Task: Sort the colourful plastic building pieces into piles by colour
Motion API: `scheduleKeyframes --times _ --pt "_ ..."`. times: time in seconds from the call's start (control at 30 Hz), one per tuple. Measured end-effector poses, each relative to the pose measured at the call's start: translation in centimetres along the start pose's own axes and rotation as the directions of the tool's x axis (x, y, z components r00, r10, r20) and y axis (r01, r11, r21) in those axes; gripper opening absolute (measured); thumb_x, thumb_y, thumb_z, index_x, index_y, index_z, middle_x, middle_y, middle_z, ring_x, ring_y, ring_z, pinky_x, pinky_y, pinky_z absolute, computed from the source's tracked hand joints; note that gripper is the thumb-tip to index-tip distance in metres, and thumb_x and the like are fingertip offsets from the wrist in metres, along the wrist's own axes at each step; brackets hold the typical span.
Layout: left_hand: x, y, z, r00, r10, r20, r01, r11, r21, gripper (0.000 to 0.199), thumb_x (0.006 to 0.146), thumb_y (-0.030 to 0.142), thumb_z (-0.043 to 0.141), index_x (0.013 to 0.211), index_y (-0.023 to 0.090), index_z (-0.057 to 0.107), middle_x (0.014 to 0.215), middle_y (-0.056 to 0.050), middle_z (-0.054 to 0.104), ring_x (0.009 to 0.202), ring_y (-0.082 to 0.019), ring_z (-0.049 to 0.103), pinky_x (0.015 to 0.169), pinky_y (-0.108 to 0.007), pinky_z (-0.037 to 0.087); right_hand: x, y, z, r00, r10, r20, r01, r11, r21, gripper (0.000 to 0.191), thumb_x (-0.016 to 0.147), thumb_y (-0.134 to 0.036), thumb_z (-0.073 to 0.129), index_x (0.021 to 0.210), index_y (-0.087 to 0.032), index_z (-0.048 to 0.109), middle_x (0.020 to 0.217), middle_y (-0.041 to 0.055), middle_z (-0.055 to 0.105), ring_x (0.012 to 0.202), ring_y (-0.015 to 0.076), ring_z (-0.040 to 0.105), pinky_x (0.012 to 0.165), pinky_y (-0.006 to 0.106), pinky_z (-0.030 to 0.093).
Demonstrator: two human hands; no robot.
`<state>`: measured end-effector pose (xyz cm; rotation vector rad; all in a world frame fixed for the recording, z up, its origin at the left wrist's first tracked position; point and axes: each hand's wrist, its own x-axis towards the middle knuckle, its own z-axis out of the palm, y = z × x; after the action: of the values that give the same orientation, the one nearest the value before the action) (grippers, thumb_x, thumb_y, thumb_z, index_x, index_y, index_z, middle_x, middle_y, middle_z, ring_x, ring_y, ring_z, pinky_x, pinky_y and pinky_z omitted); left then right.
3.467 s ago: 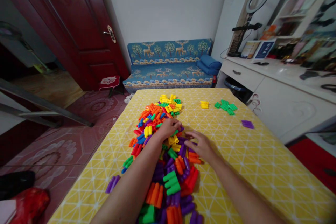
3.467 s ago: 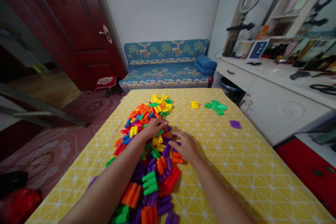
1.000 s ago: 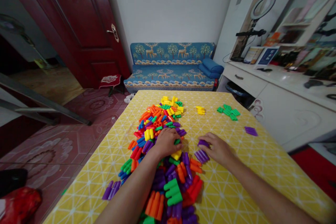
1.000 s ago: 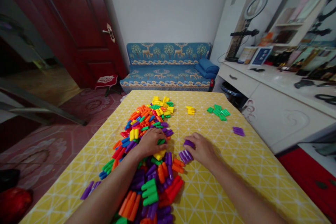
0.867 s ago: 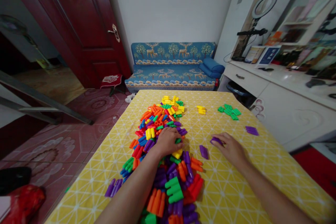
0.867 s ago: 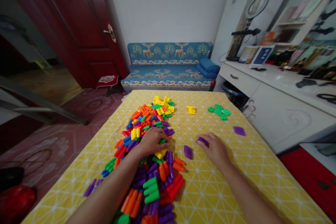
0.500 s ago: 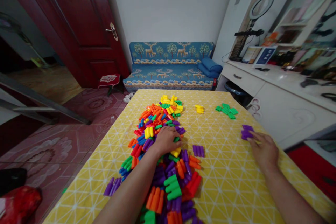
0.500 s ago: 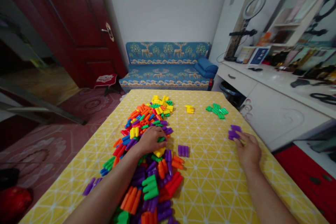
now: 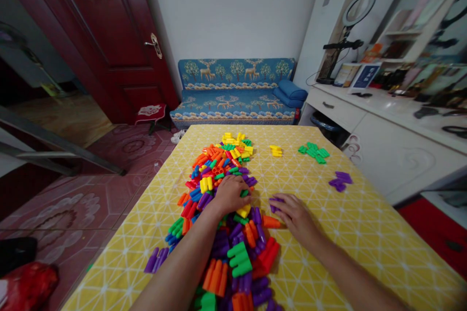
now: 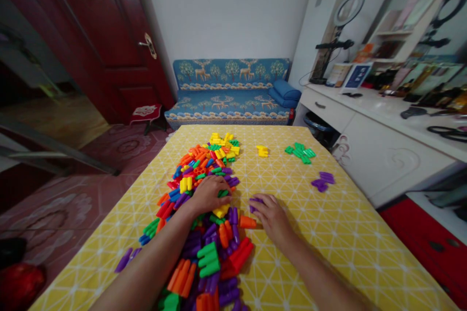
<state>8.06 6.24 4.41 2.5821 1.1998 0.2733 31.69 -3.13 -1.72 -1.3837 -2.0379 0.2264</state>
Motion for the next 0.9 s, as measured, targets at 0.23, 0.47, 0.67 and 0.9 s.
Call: scheduleKeyframes --times 0.23,0.47,0.67,0.9 --pt "-0.1 -0.1 -0.1 1.000 0.008 -0.007 -0.008 1.000 -0.017 0.021 0.082 0.039 0.067 0.096 0.026 0.076 0.105 -0.005 0.070 0.104 -0.022 0.061 0.100 -0.036 0.042 -1.3 9.2 -4.9 0.959 0.126 -0.253 -0.201 0.935 -0.294 0.031 0.089 -0.031 0.047 0.107 -0.025 0.071 0.111 0.0079 0.069 0.103 0.0260 0.058 0.095 0.045 0.046" --pt "0.0 -0.2 0.2 1.000 0.027 -0.014 -0.027 1.000 0.000 0.023 0.082 0.041 0.068 0.096 0.026 0.077 0.103 -0.005 0.070 0.103 -0.024 0.061 0.098 -0.038 0.042 -5.7 14.2 -8.5 0.865 0.136 -0.483 -0.412 0.742 -0.529 0.036 0.086 -0.041 0.048 0.103 -0.017 0.069 0.119 0.0173 0.058 0.115 0.0327 0.053 0.100 0.050 0.039" --pt "-0.2 -0.2 0.0 1.000 0.022 -0.008 -0.022 1.000 0.003 0.020 0.083 0.039 0.067 0.095 0.026 0.076 0.103 -0.005 0.070 0.103 -0.023 0.061 0.098 -0.038 0.041 -3.0 16.9 -7.8 0.852 0.350 -0.389 -0.521 0.645 -0.560 0.061 0.089 -0.055 0.043 0.137 -0.019 0.052 0.152 0.0213 0.028 0.138 0.0456 0.024 0.101 0.059 0.033" --pt "-0.1 -0.2 0.2 1.000 0.012 -0.016 -0.012 1.000 -0.019 0.020 0.082 0.039 0.068 0.095 0.026 0.077 0.104 -0.005 0.070 0.105 -0.023 0.061 0.099 -0.037 0.041 -1.1 20.2 -8.9 0.850 0.372 -0.373 -0.511 0.753 -0.415 0.045 0.079 -0.048 0.053 0.109 -0.017 0.067 0.114 0.0152 0.058 0.108 0.0285 0.054 0.095 0.041 0.043"
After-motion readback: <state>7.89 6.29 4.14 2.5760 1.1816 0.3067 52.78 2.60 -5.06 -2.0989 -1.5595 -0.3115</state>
